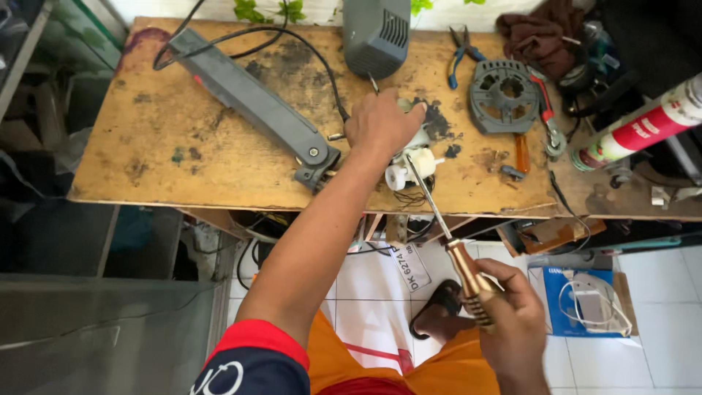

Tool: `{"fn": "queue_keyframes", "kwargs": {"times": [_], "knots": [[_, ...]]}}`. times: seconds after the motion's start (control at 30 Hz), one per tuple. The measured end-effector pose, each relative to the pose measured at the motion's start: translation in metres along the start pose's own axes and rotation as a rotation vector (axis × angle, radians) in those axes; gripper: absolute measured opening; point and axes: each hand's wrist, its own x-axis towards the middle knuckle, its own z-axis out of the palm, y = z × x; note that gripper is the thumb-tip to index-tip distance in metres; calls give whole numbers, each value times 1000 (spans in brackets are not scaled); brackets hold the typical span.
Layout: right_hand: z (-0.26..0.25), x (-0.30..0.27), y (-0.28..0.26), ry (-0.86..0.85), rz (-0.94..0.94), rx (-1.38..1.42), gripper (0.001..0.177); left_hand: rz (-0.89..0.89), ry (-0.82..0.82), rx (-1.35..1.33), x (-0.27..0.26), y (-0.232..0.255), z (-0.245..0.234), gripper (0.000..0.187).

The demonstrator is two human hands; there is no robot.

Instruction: The person uses a screwdriver to loosen and remove screws from a small white plastic electrical component on a workbench. They rotate the component to access different sides and continue unscrewing until the casing is separated.

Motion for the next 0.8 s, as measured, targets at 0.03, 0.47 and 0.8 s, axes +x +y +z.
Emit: {"fn": "queue_keyframes", "kwargs": {"times": [0.03,0.47,0.8], "knots": [[-7,1,4,5,-3,7,45,8,0,5,-2,3,-1,78],[-21,10,-4,-85,-568,-1149,49,-47,-32,-27,-7,11,-9,75],[-4,8,13,-89,-578,371,44,-45,-31,-35,-17,13,-19,71]]}}
